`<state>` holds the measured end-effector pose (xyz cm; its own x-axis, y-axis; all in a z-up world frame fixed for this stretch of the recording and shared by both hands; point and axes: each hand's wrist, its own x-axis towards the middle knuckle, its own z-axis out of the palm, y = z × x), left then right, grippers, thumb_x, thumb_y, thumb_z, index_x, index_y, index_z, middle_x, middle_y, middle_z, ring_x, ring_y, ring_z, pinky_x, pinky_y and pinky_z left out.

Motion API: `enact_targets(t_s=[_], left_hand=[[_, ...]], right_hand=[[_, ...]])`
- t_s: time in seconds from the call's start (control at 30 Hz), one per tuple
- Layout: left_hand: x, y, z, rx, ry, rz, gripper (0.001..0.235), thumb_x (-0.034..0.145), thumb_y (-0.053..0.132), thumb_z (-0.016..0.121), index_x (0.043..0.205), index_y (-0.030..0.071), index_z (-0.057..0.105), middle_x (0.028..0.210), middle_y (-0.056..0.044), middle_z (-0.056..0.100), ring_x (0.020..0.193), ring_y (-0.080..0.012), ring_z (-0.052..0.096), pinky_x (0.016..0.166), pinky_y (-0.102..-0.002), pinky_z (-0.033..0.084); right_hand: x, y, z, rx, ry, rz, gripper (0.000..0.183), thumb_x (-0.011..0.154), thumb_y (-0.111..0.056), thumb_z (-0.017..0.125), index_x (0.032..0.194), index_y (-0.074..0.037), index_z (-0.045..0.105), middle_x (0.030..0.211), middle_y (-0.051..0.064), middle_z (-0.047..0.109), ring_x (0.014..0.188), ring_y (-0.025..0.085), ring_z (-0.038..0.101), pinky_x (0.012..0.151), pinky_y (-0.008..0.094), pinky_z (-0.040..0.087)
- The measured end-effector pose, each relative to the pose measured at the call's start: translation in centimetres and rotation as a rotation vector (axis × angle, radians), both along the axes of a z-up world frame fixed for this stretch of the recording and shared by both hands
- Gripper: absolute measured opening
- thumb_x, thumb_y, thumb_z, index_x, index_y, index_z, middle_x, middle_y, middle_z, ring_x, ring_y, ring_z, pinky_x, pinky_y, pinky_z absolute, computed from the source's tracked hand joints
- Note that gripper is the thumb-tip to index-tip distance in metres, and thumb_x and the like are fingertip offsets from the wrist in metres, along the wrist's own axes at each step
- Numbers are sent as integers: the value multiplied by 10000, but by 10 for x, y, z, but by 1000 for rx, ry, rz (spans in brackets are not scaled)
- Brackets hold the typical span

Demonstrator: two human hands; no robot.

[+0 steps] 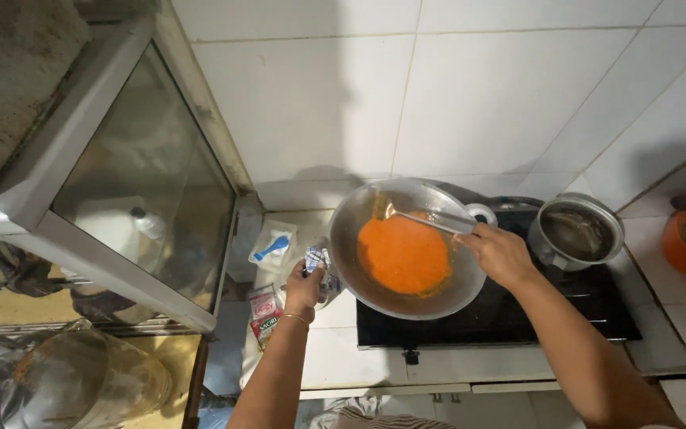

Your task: Stirring an orange spice mixture in a wok on a gas stove while holding a small ingredient packet.

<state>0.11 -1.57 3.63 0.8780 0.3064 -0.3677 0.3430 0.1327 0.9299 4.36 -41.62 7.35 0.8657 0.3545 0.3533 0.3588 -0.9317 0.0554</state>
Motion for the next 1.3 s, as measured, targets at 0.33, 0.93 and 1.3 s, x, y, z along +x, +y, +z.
enact_targets(t_s=[0.33, 0.93, 1.3], left_hand=[[6, 0, 1, -19, 81, -30, 676, 939, 259, 703, 1519, 33, 438, 1345, -303, 591, 1216, -381, 622, 866, -504, 573], [10, -3, -1, 19, -7, -4, 595, 909, 218, 710, 1431, -10, 539, 1169, -283, 630, 1029, -333, 630, 791, -471, 567], [19, 7, -5, -77, 134, -33, 514, 915, 216, 669, 1398, 87, 554, 1089, -121, 698, 894, -226, 656, 747, -344, 543]], right_hand=[[-24, -30, 6, -127, -65, -98, 241, 1050, -339, 507, 1161, -359, 721, 1130, -103, 664, 767, 114, 664, 680, 234, 531], [-135, -15, 70, -18, 520, -517, 318, 987, -381, 512, 1180, -395, 766, 1095, 2, 753, 924, 176, 764, 797, 266, 598], [-156, -46, 103, 107, 545, -329, 314, 869, -347, 620, 1126, -288, 791, 1072, -99, 831, 987, 114, 778, 859, 296, 582]])
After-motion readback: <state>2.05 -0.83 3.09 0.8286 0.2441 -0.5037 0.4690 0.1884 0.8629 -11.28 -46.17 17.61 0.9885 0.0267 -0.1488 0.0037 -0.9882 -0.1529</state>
